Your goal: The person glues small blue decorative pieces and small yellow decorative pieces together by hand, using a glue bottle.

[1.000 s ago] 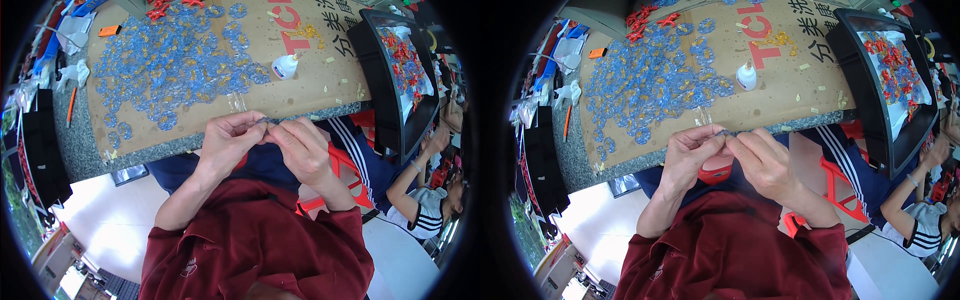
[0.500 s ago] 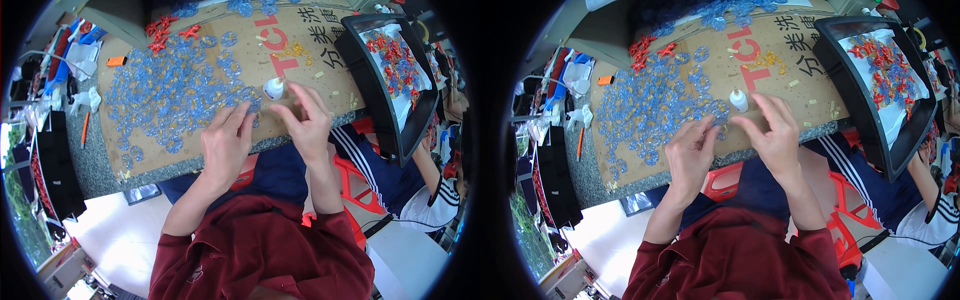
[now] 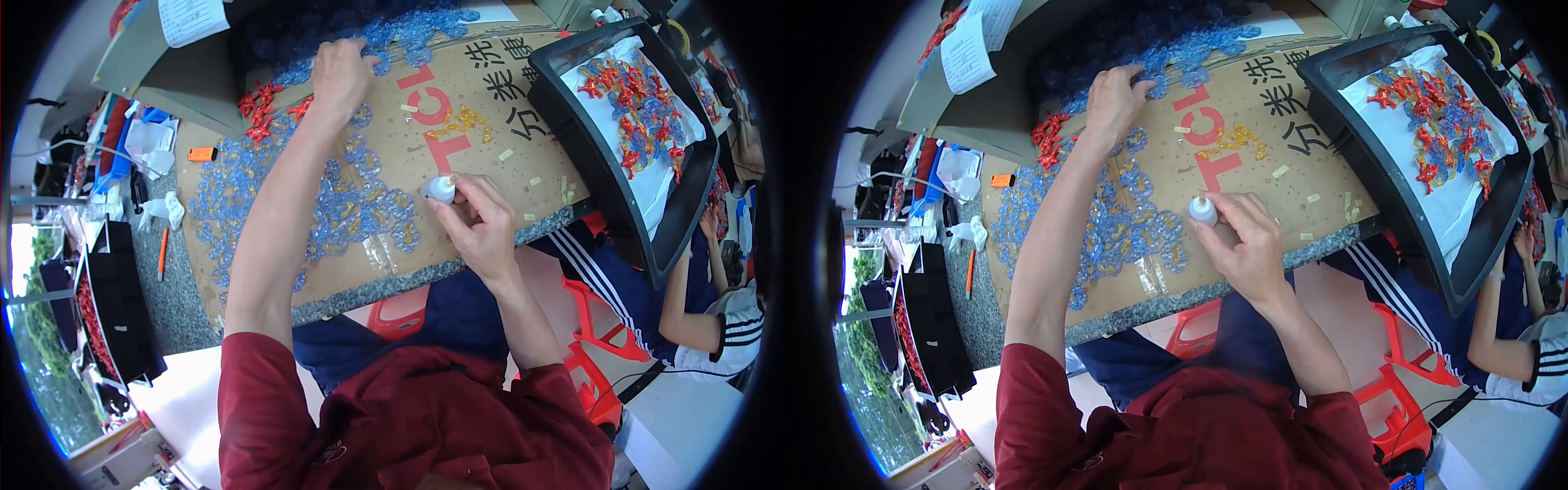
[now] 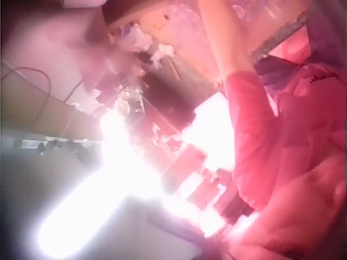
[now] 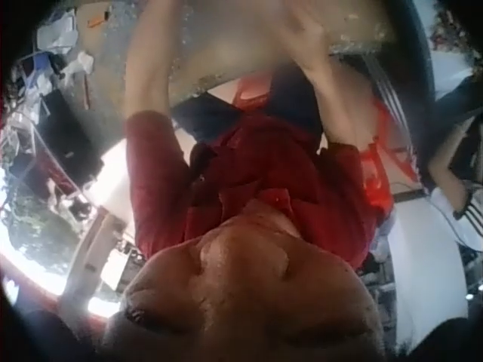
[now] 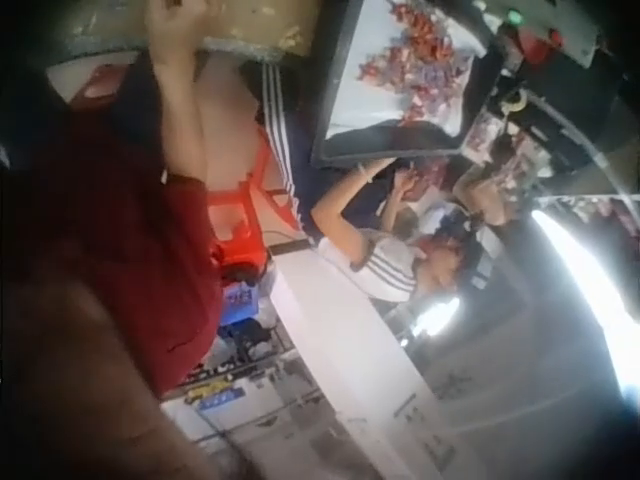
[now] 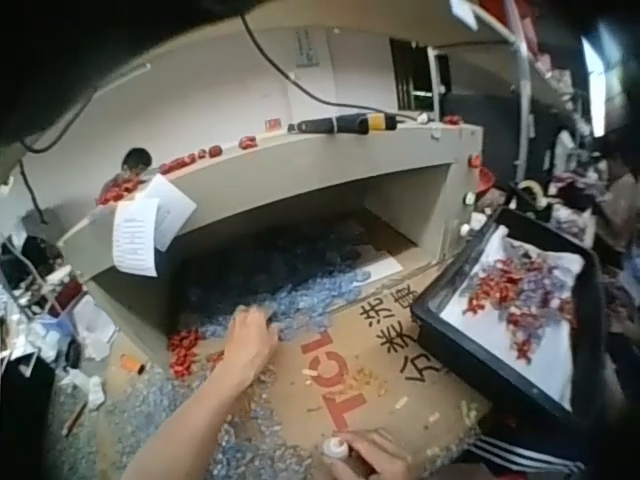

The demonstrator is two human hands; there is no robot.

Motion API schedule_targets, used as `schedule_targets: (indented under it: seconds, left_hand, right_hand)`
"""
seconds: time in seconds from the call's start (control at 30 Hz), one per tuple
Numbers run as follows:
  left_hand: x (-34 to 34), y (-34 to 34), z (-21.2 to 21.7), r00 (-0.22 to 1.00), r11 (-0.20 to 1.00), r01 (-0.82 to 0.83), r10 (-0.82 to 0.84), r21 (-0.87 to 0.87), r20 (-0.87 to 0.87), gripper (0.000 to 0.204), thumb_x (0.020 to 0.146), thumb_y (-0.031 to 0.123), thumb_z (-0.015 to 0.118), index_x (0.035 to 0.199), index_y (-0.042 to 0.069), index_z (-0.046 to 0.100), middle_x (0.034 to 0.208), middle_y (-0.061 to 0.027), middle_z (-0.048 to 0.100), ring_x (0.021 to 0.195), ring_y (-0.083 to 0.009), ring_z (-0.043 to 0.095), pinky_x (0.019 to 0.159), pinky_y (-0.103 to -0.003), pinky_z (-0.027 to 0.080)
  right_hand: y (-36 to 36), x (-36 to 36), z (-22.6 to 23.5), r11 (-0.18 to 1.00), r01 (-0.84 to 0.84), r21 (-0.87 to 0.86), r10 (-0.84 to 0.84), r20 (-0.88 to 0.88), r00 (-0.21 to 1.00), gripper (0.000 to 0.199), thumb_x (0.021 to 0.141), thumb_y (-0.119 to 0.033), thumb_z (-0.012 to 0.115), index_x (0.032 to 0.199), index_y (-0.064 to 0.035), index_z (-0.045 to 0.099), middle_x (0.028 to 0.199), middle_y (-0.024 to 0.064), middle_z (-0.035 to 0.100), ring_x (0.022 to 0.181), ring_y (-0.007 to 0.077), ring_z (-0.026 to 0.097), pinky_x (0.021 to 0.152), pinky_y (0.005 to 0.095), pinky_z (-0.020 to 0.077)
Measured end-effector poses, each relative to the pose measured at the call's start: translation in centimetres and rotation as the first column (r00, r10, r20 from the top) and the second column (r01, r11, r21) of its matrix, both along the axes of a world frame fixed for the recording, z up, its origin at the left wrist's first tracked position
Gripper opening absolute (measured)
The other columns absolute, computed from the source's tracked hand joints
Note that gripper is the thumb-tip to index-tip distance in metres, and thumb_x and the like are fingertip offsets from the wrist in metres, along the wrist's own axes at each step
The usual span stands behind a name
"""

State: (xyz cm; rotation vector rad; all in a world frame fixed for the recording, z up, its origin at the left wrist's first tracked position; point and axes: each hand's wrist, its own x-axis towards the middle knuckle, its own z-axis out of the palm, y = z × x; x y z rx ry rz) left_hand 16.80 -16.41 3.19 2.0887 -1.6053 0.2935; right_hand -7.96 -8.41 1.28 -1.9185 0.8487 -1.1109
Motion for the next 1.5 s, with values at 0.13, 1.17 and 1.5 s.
schedule_targets:
  seconds: [0.13, 1.17, 1.5]
  left_hand:
    - [0.4, 1.5, 0.5, 0.991, 0.998, -0.006, -0.003, -0.062, -0.137, 0.029, 0.08, 0.019, 0.063, 0.101, -0.001, 0.065, 0.086, -0.0148, 0.066, 0.085, -0.0284, 0.063, 0.079, -0.036, 0.048]
    - [-13.3, 23.4, -0.3, -0.313, 0.977, -0.132, -0.2, -0.166, -0.929, 0.026, 0.082, -0.002, 0.062, 0.107, -0.003, 0.055, 0.094, -0.0119, 0.064, 0.078, -0.0155, 0.063, 0.071, -0.025, 0.052]
    - [-12.6, 23.7, -0.8, -0.227, 0.979, -0.173, -0.143, -0.104, -0.963, 0.026, 0.084, 0.001, 0.061, 0.109, -0.004, 0.059, 0.089, -0.009, 0.066, 0.073, -0.013, 0.064, 0.068, -0.023, 0.053]
  right_hand:
    - [0.1, 0.0, -0.5, 1.0, -0.019, 0.005, 0.018, 0.102, 0.995, 0.027, 0.073, -0.003, 0.068, 0.098, 0.0019, 0.059, 0.093, 0.0118, 0.064, 0.08, 0.0212, 0.061, 0.07, 0.029, 0.0491]
    - [8.3, -0.6, 0.8, 0.857, -0.146, 0.494, -0.018, 0.311, 0.95, 0.036, 0.081, -0.005, 0.065, 0.112, 0.0016, 0.046, 0.085, 0.0023, 0.057, 0.076, 0.0056, 0.052, 0.068, 0.0196, 0.0447]
    - [6.8, -3.9, 2.6, 0.99, -0.119, -0.074, 0.117, -0.035, 0.993, 0.037, 0.065, -0.004, 0.078, 0.098, 0.0027, 0.061, 0.08, 0.0103, 0.064, 0.06, 0.0145, 0.056, 0.053, 0.0244, 0.0446]
